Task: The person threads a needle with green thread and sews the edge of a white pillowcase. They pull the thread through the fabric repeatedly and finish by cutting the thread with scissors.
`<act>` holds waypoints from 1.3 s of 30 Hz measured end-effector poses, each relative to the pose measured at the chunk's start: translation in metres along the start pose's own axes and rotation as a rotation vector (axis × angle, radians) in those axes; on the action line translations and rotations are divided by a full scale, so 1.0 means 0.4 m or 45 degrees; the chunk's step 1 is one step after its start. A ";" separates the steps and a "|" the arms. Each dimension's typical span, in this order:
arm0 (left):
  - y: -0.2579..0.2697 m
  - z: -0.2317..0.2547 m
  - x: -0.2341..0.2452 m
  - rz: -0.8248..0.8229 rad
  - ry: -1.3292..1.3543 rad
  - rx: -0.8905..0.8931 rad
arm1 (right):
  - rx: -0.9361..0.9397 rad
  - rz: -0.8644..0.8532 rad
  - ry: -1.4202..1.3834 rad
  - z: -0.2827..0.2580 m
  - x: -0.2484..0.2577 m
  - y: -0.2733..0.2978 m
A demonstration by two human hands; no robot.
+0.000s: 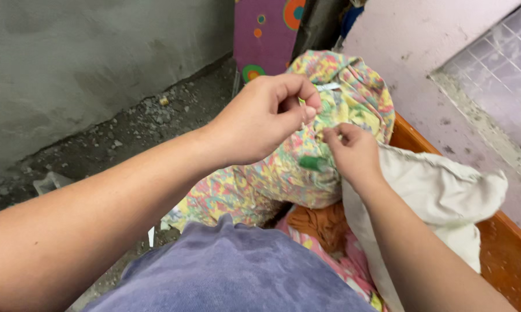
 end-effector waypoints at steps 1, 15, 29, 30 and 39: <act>-0.003 -0.006 0.010 -0.014 -0.005 0.000 | -0.021 0.039 0.016 0.011 0.002 -0.017; -0.136 -0.133 0.089 -0.251 0.429 0.302 | -0.094 0.425 0.330 0.022 0.041 -0.167; -0.182 -0.252 0.002 -0.570 1.338 0.781 | -0.303 -0.033 -0.460 0.058 -0.050 0.158; -0.174 -0.250 -0.016 -0.625 1.407 0.816 | -0.303 -0.026 -0.554 0.055 -0.037 0.176; -0.166 -0.158 -0.097 -0.998 2.023 0.720 | -0.512 -0.050 -1.736 -0.014 0.066 0.278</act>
Point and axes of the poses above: each hand's wrist, its own y-axis away from the middle knuckle, its own x-axis out of the back of the hand, z = x × y, the point moved 9 cm from there along -y, towards the middle knuckle, and after that the axes turned 9 degrees about x, right-handed, at the moved point
